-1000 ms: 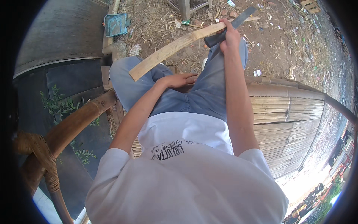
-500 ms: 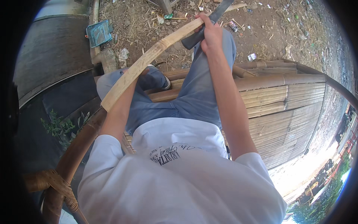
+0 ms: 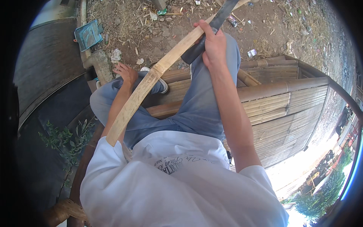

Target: The person whittles a long piece of bamboo with a machete, then uses the blade to notch and split the wood into thinner strips.

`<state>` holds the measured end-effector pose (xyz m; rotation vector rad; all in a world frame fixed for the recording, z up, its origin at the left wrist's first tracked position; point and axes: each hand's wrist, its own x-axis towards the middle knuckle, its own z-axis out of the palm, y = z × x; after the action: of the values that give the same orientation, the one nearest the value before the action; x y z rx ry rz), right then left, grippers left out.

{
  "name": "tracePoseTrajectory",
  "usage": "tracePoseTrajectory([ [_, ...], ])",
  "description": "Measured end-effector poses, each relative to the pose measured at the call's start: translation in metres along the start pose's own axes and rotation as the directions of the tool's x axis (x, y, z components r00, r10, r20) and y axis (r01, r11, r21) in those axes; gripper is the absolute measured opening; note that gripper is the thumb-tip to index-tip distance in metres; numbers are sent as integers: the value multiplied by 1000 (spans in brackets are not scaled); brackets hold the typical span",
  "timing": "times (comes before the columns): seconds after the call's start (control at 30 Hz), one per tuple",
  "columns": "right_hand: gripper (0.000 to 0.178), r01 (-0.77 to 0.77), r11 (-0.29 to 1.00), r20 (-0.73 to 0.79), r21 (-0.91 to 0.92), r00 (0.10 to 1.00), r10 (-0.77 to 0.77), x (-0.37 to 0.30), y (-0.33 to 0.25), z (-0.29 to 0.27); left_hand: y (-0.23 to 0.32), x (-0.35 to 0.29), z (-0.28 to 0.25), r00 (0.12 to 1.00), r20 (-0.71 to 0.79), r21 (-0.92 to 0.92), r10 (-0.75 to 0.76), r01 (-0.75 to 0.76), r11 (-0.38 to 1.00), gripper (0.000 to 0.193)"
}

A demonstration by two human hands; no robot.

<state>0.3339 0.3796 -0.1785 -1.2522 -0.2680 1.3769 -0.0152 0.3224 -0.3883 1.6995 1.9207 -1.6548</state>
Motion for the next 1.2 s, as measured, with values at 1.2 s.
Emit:
tracePoseTrajectory([
  [1.2,31,216,812,264,-543,961,-78,-62,8,46,-119,-356,-55,888,-396,-714,233,-139,-686,40],
])
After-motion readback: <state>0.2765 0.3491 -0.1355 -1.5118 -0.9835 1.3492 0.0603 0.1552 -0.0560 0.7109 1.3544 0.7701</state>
